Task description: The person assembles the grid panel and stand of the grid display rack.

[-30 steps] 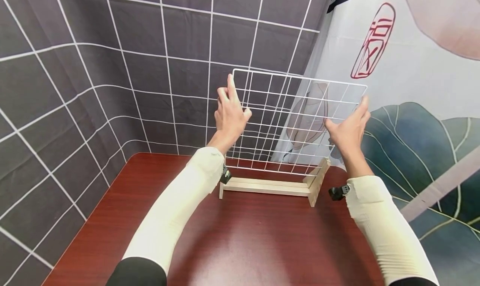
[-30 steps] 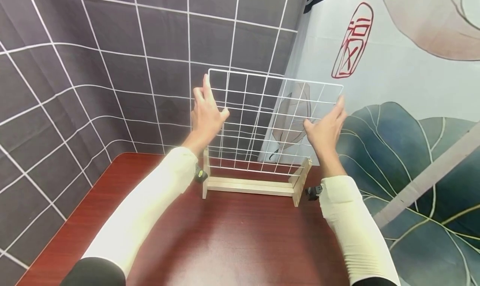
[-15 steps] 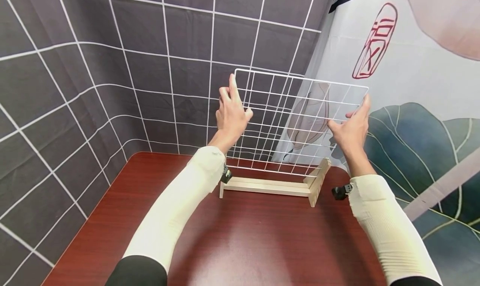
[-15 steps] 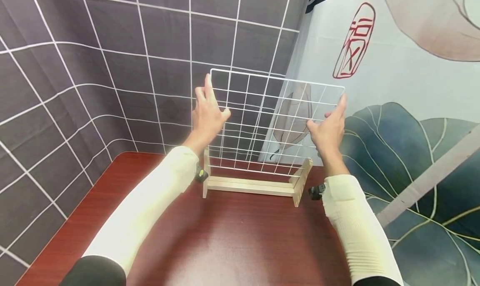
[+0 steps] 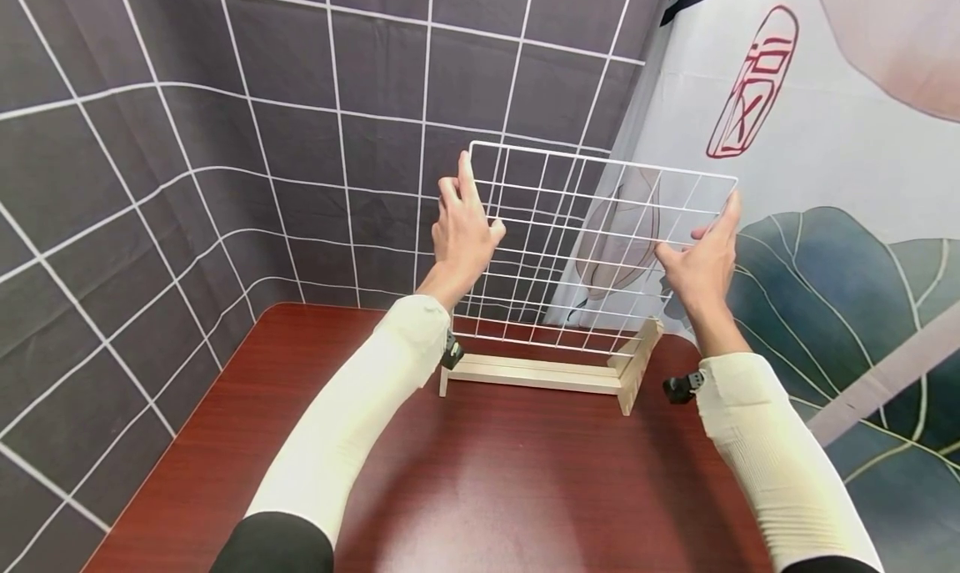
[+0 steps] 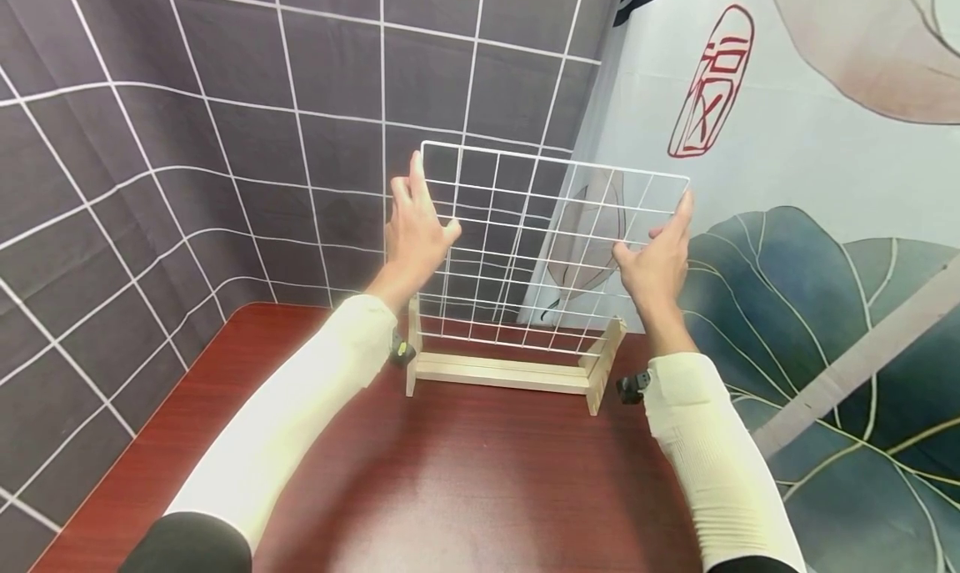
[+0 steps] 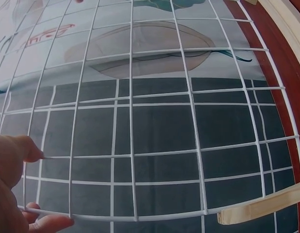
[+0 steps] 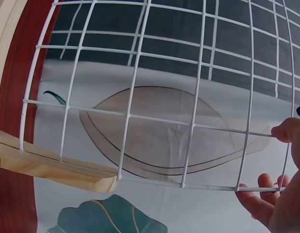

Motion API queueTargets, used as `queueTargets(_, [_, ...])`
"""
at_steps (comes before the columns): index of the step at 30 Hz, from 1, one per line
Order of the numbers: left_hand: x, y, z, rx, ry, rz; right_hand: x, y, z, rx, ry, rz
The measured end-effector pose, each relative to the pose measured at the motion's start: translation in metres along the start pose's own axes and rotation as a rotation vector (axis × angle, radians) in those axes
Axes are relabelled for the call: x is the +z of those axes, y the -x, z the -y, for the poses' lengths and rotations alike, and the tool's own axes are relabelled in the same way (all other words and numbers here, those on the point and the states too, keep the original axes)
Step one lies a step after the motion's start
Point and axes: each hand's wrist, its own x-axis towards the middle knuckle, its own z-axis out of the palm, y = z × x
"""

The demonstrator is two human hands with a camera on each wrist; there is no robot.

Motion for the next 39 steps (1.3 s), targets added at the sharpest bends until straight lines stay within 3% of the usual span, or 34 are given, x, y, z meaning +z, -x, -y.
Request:
queueTargets(25, [0.011, 0.015, 0.018, -0.019, 0.047, -0.002, 0.010, 0.016, -0.008, -0.014, -0.011, 0.004])
queueTargets(39, [0.016, 0.022, 0.023, 0.000, 0.014, 0.005, 0.018, 0.023, -0.017, -0.033, -0.014, -0.022])
